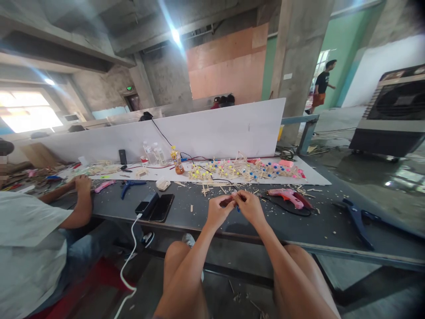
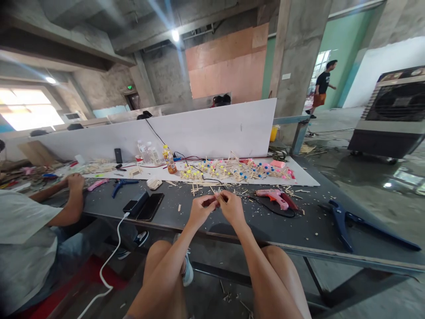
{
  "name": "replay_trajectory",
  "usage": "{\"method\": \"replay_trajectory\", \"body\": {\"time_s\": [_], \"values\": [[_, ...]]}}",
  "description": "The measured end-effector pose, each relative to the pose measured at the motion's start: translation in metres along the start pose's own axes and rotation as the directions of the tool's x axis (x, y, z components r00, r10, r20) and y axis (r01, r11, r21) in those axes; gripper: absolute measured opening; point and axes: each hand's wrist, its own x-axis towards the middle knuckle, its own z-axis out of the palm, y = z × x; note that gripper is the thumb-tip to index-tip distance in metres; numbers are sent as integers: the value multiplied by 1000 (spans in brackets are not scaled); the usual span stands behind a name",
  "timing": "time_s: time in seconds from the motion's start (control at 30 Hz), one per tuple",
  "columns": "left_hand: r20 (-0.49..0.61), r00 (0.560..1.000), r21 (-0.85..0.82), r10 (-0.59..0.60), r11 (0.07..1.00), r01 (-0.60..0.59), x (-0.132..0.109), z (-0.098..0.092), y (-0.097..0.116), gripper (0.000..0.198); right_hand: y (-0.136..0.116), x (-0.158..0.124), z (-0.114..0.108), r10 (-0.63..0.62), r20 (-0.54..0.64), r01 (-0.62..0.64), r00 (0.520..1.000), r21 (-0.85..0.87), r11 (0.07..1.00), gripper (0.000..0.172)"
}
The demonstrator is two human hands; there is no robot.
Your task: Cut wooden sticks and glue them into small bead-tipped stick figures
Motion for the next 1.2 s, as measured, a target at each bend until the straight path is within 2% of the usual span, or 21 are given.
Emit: {"method": "replay_trajectory", "body": {"time_s": [0.27,0.5,0.63,0.8,0.9,1.0,1.1,1.2], "values": [[-23,998,-25,-54,998,53,3,5,-2,35,7,1,3,1,22,2,1000,-127,992,32],[19,983,-88,-182,979,183,4,5,-3,33,11,1,5,39,73,-19,997,-255,967,28],[-34,980,-30,-195,981,194,2,5,0,21,9,0,6,41,101,-9,994,-297,955,26],[-65,976,62,-209,975,213,2,4,2,25,5,-2,10,7,133,31,991,-287,958,25],[-30,974,113,-226,967,228,2,2,1,30,4,-3,11,2,141,43,990,-315,948,24],[58,973,105,-224,971,217,2,-1,1,38,4,-3,11,7,105,29,994,-332,943,23],[155,964,15,-215,976,216,2,-2,2,44,4,-2,10,23,64,-5,998,-265,964,25],[174,965,-2,-198,980,201,2,-2,0,48,4,-2,9,43,83,-28,996,-178,984,23]]}}
